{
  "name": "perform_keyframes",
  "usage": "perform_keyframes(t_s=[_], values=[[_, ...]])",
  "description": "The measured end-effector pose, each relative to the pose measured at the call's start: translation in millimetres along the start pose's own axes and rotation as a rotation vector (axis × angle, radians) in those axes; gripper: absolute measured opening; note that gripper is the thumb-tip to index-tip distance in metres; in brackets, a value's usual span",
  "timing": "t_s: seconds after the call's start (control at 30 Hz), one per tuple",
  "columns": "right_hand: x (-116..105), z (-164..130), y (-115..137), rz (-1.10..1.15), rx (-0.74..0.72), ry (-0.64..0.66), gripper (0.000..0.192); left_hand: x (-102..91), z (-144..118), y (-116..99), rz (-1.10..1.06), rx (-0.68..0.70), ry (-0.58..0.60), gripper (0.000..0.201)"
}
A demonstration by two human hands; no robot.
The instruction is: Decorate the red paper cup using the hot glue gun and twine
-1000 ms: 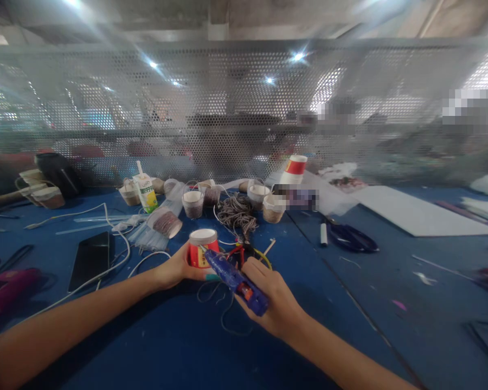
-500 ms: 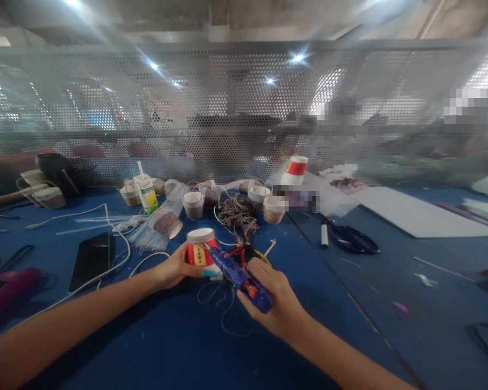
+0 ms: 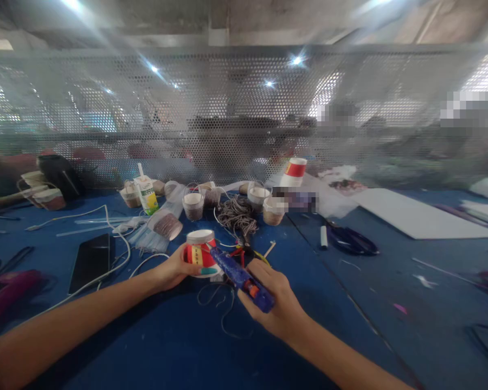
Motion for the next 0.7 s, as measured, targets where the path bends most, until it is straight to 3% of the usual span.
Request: perform_keyframes(t_s=[0.7], values=[[0.2,-1.3,-7.6,-0.006,0.011,-0.018,0.014,2.6,-0.6,-2.7,0.007,0.052,0.073,0.058]])
Point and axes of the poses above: each hand's wrist, its own z-axis towards the middle knuckle, its own x-axis out of the palm, y = z × x, the point moved 5 cm from there along z, towards the middle knuckle, and after that the axes turned 15 degrees about z, right-handed, at the moved point
